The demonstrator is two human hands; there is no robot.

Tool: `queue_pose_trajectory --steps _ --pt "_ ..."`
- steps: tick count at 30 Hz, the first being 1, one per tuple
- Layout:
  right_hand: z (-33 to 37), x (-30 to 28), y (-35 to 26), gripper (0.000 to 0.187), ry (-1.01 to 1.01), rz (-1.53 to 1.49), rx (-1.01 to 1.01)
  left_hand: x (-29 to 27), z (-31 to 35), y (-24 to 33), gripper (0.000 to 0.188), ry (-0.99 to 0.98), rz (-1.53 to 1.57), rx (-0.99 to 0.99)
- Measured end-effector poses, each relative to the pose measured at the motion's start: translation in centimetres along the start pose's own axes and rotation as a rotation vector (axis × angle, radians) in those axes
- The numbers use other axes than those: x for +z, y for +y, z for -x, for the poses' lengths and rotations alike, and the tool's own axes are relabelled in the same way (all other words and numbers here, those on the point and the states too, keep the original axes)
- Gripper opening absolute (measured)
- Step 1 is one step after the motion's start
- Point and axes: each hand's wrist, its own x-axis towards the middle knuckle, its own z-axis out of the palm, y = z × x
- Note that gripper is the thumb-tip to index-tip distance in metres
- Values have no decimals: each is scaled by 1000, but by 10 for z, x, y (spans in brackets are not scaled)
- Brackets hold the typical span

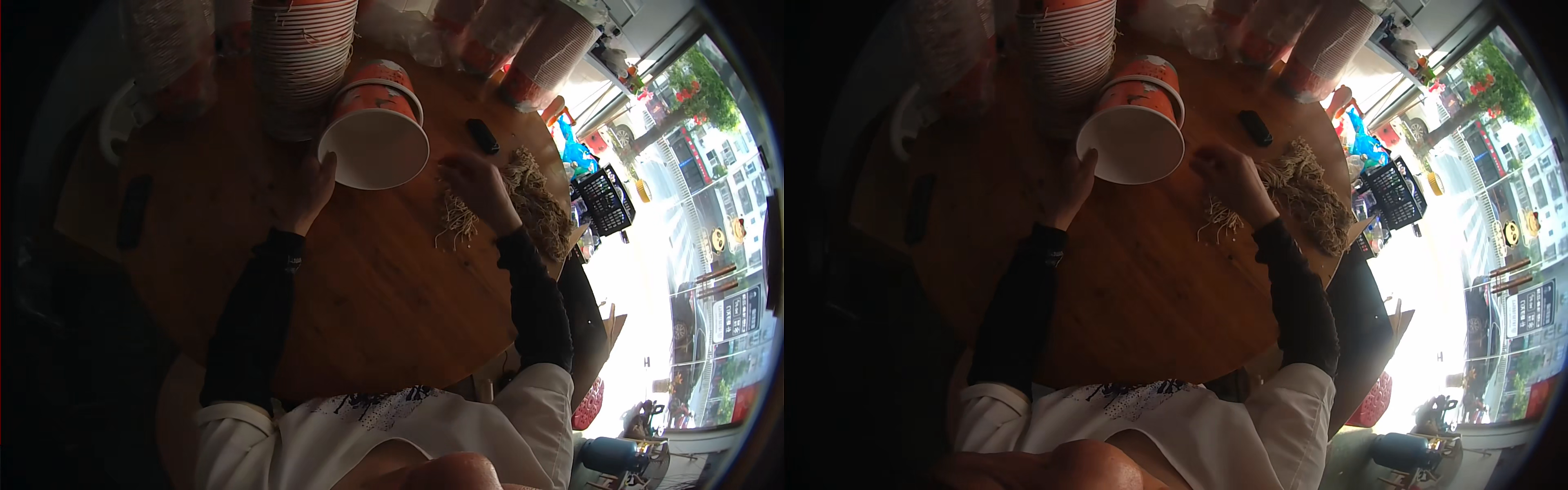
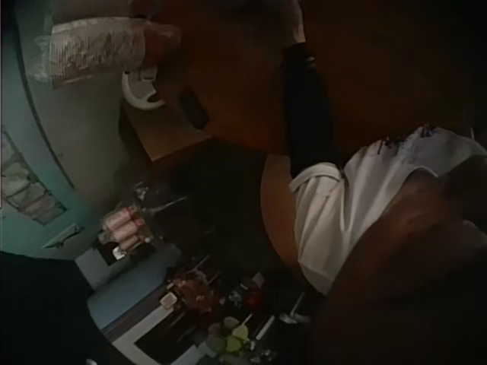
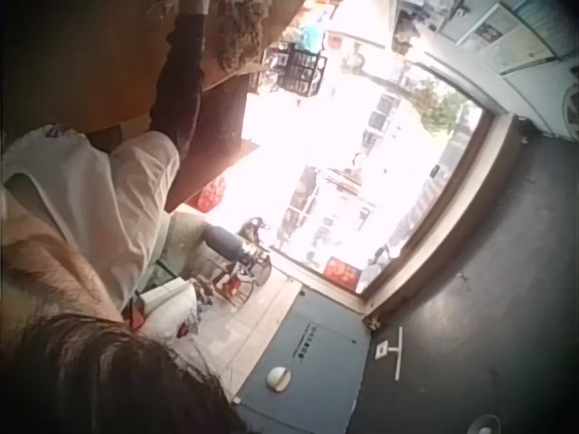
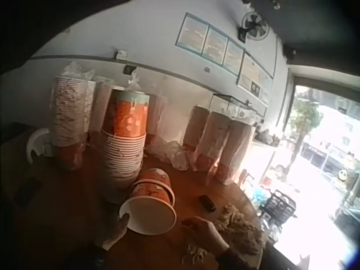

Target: Attaching hemp strings to paper buckets.

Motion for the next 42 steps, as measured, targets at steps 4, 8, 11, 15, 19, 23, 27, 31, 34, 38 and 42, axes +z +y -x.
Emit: queue_pose_trajectory --steps 4,8,11,15,19,23,27,31,34,38,42 --pt "58 11 41 19 -212 328 -248 0 11 17 50 38 20 -15" --pt "68 25 58 18 -226 409 -294 -12 28 26 47 -19 22 -101" --pt "64 22 72 17 -324 447 -297 -26 45 26 43 -43 92 -223" --pt "61 27 74 15 -339 535 -319 -49 58 18 37 24 12 -158" --pt "64 34 41 14 -252 151 -265 -63 61 13 41 -66 -176 -253" --pt "76 40 3 6 -176 -244 -243 -52 61 10 49 39 -94 -193" --pt "85 46 -37 3 -207 -430 -229 -60 65 8 59 86 -23 -162" --pt "87 52 -32 10 -21 -600 -153 -56 69 21 63 234 4 81" --pt "83 49 -30 12 0 -645 -79 -50 78 46 58 332 -376 250" --pt "76 61 -32 12 52 -805 -13 -37 100 69 39 99 -441 451" --pt "83 89 -33 12 65 -792 -9 1 114 102 28 -209 -161 155"
